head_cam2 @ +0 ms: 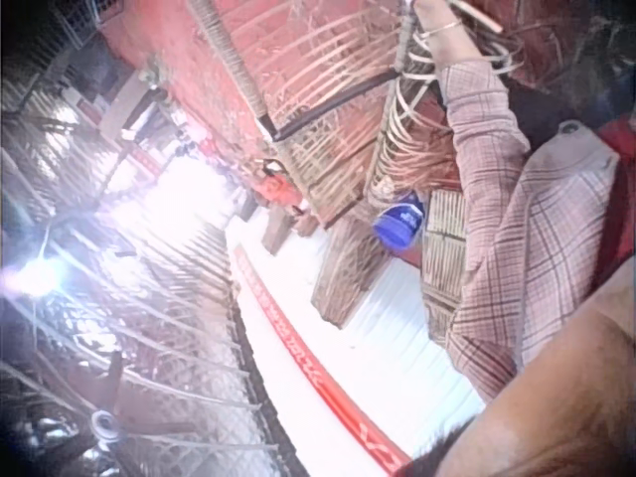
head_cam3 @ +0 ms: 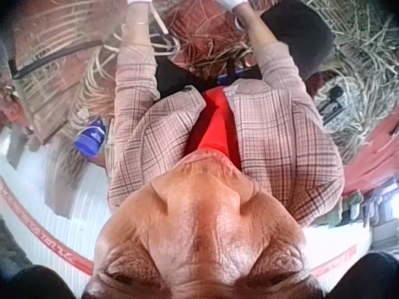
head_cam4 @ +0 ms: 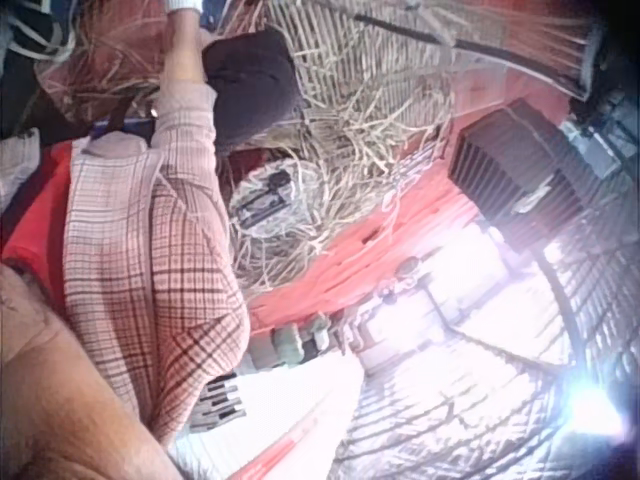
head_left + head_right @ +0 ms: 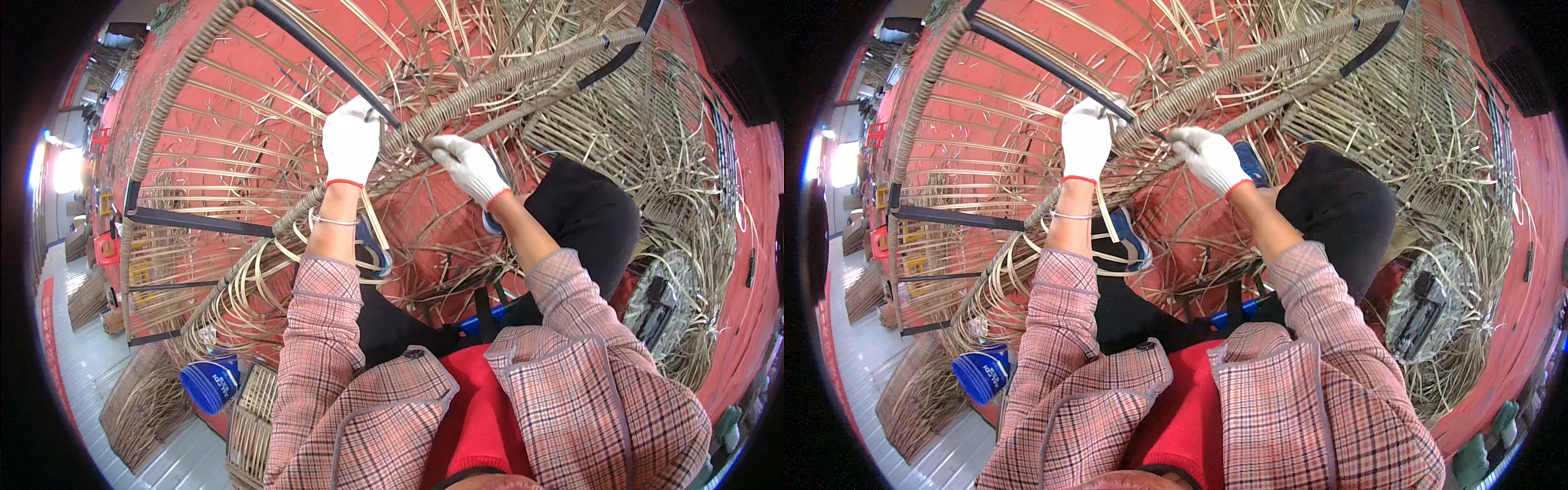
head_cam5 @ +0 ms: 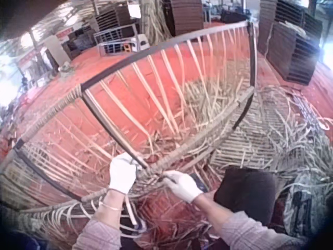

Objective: The person weaves thin dried plant strips around a metal frame, threading and wrapping them by hand to build up the basket wall. The person repeatedly picks up new strips, threads them through the frame, and tightens the weave.

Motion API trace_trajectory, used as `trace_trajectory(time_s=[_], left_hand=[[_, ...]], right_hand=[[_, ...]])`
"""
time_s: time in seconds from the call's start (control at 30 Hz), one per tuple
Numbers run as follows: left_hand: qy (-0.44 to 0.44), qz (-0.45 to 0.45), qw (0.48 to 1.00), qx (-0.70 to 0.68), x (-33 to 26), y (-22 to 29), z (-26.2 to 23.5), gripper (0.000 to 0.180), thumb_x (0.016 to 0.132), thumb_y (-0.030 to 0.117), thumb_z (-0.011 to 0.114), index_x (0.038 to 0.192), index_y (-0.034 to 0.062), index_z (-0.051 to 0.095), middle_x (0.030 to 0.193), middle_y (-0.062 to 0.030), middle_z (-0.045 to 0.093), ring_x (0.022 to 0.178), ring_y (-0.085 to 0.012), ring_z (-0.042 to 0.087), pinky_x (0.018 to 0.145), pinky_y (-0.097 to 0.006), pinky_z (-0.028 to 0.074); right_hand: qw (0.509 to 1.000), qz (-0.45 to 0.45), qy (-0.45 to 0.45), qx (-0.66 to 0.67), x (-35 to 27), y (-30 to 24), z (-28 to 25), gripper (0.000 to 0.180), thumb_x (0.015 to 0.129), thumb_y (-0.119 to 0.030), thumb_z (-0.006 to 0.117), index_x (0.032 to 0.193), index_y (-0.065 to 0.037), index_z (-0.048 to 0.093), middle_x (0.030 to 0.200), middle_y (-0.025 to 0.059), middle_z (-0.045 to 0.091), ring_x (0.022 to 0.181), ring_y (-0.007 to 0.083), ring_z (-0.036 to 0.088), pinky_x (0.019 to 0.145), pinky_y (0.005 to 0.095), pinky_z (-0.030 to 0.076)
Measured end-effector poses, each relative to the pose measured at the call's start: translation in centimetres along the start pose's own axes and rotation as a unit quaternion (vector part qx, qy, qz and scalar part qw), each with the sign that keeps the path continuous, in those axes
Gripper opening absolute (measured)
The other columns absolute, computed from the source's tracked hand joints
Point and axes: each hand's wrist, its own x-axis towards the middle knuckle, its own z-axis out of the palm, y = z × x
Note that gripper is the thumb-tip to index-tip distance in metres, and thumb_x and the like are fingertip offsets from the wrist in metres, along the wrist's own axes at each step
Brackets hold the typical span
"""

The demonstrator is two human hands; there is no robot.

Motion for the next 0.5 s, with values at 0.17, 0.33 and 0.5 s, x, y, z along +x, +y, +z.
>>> trace_trajectory(time_s=[0.17, 0.33, 0.5], left_hand=[[-0.037, -0.001, 0.998, -0.056, 0.6, -0.4, -0.5, 0.021, 0.090, 0.002, 0.066, 0.107, 0.0012, 0.076, 0.088, -0.0102, 0.077, 0.077, -0.0177, 0.072, 0.072, -0.030, 0.055], [-0.028, 0.048, 0.997, 0.048, 2.7, -1.4, -0.9, 0.020, 0.086, 0.013, 0.065, 0.098, 0.0139, 0.081, 0.092, -0.0167, 0.075, 0.087, -0.0344, 0.072, 0.079, -0.041, 0.056], [0.011, 0.100, 0.986, 0.135, 4.2, -3.0, -0.9, 0.016, 0.088, 0.019, 0.066, 0.096, 0.0097, 0.075, 0.089, -0.0171, 0.072, 0.085, -0.0383, 0.069, 0.076, -0.045, 0.055]], right_hand=[[0.993, 0.037, -0.093, -0.061, 7.0, 6.5, 2.9, 0.037, 0.096, -0.039, 0.068, 0.107, -0.004, 0.075, 0.100, 0.0192, 0.073, 0.096, 0.0354, 0.069, 0.085, 0.0403, 0.054], [0.944, -0.034, -0.252, -0.210, 12.6, 8.8, 2.1, 0.033, 0.098, -0.042, 0.061, 0.106, -0.013, 0.074, 0.090, 0.0163, 0.074, 0.079, 0.0357, 0.072, 0.069, 0.0435, 0.057], [0.835, -0.235, -0.240, -0.435, 14.9, 9.3, 3.7, 0.027, 0.104, -0.027, 0.053, 0.119, -0.019, 0.073, 0.082, 0.0112, 0.073, 0.077, 0.0313, 0.073, 0.065, 0.0430, 0.056]])
